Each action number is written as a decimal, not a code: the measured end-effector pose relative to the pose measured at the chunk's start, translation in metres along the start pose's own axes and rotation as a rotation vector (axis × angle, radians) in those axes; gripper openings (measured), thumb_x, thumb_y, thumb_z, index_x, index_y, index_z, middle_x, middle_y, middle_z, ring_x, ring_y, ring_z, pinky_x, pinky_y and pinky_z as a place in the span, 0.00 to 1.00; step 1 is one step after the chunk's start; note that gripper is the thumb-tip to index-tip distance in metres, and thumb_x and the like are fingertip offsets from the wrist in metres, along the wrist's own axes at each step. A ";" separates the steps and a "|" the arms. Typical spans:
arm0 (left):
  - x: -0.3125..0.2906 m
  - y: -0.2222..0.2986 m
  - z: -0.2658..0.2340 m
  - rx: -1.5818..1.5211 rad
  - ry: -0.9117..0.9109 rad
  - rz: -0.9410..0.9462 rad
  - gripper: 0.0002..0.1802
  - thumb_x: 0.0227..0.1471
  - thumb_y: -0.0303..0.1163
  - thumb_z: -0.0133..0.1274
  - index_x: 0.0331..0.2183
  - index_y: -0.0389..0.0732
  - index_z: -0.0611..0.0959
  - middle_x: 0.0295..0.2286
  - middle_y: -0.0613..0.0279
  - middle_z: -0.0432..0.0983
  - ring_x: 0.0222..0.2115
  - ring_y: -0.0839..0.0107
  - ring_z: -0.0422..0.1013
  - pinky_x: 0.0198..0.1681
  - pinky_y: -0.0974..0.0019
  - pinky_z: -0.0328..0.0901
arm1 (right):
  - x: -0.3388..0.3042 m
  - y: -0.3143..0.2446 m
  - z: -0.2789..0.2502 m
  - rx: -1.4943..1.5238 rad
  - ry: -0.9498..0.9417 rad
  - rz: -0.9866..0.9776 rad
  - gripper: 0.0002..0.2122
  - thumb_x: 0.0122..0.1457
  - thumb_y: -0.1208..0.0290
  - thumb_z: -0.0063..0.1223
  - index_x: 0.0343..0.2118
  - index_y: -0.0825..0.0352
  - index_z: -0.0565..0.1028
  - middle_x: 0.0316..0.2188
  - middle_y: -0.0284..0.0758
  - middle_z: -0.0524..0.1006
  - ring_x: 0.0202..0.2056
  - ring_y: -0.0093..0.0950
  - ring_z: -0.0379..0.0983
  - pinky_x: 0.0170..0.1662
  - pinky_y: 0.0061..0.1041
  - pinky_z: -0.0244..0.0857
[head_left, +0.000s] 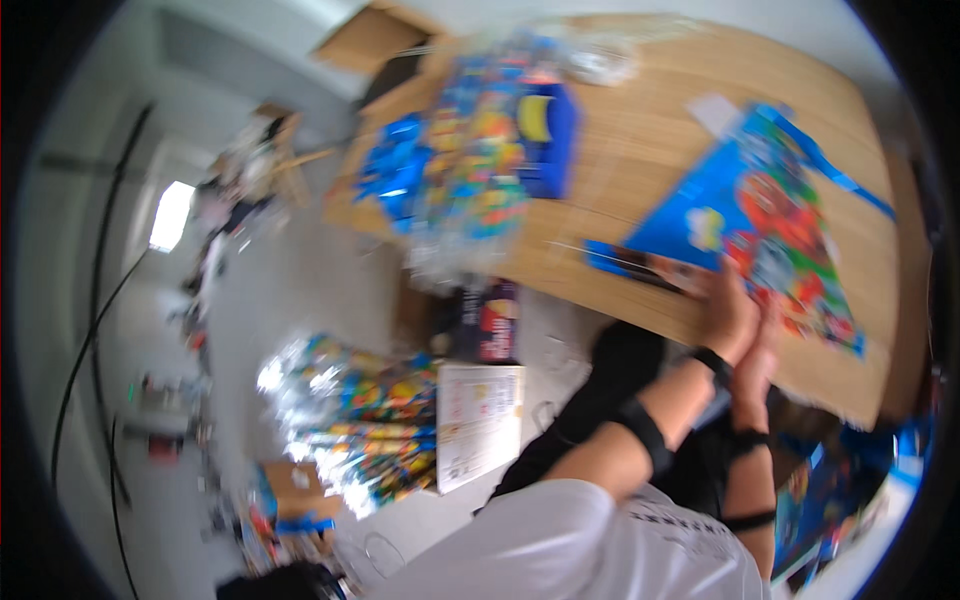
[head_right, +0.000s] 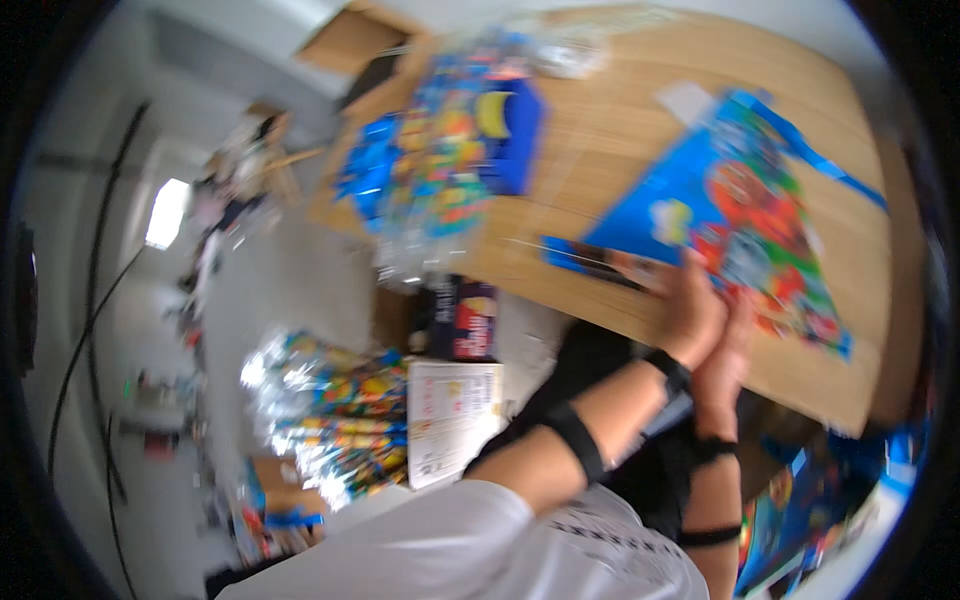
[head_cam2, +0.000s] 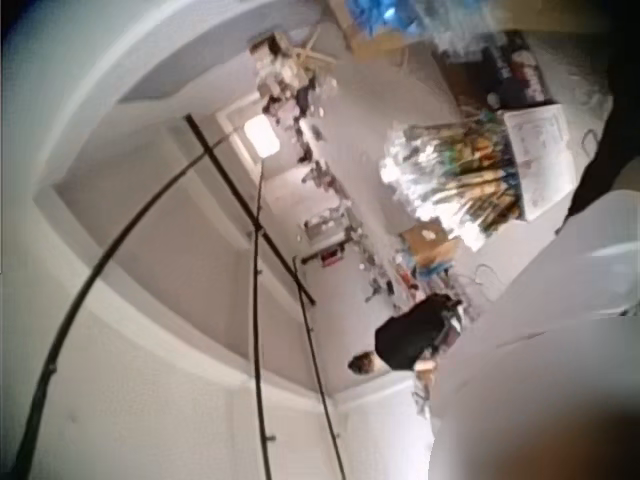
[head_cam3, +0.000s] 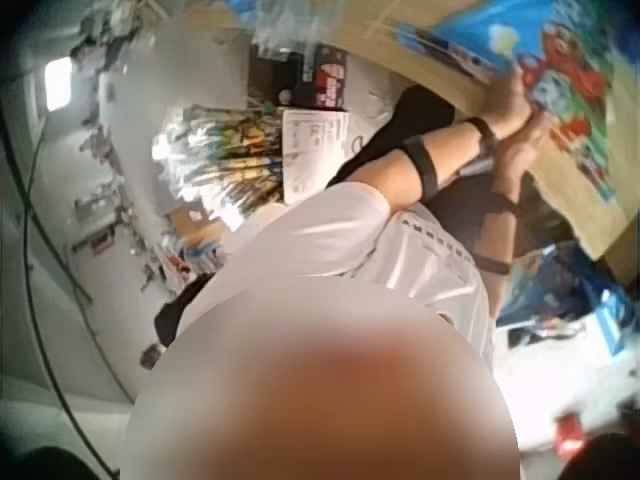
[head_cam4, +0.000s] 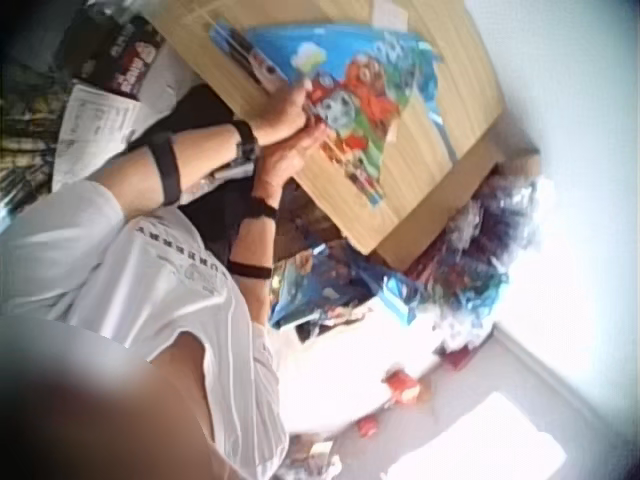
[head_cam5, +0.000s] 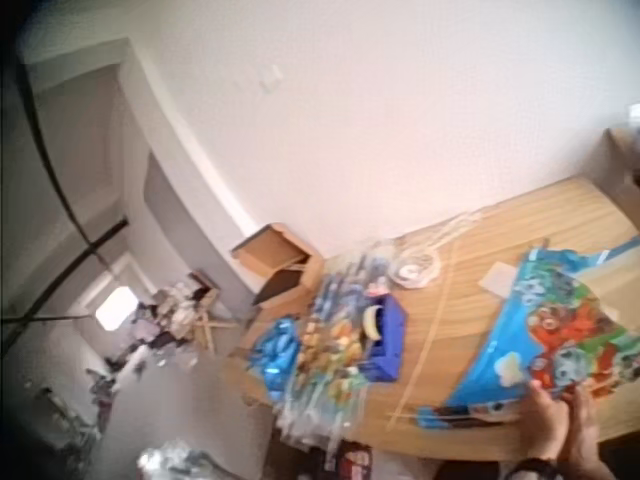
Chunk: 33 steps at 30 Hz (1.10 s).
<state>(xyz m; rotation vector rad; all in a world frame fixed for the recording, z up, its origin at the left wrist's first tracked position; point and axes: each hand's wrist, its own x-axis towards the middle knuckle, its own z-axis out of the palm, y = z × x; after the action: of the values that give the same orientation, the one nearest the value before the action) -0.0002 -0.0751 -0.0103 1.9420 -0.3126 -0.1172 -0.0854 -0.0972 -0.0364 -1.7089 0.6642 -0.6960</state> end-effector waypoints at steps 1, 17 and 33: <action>-0.005 -0.001 0.007 0.045 0.040 0.010 0.24 0.50 0.25 0.46 0.50 0.31 0.65 0.43 0.33 0.68 0.48 0.40 0.64 0.50 0.49 0.60 | 0.010 -0.017 0.004 0.666 0.125 0.331 0.23 0.69 0.63 0.32 0.63 0.69 0.56 0.62 0.40 0.59 0.61 0.32 0.55 0.65 0.29 0.44; 0.026 0.017 -0.012 0.310 -0.141 -0.109 0.24 0.51 0.23 0.42 0.51 0.33 0.68 0.37 0.44 0.74 0.38 0.45 0.71 0.39 0.48 0.67 | 0.026 0.050 -0.030 -0.608 -0.048 -0.516 0.20 0.65 0.71 0.40 0.59 0.68 0.61 0.59 0.47 0.62 0.62 0.45 0.54 0.62 0.39 0.51; 0.084 -0.001 -0.069 0.269 -0.260 -0.112 0.24 0.52 0.26 0.43 0.51 0.30 0.67 0.50 0.39 0.66 0.53 0.44 0.61 0.58 0.48 0.53 | 0.050 0.019 -0.073 -0.987 -0.290 -0.781 0.14 0.56 0.75 0.47 0.45 0.73 0.72 0.48 0.46 0.73 0.47 0.46 0.70 0.50 0.41 0.66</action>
<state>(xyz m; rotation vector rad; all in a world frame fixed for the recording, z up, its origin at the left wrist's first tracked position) 0.0968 -0.0360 0.0209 2.2151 -0.4071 -0.4225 -0.1078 -0.1849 -0.0342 -2.9874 0.0662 -0.6448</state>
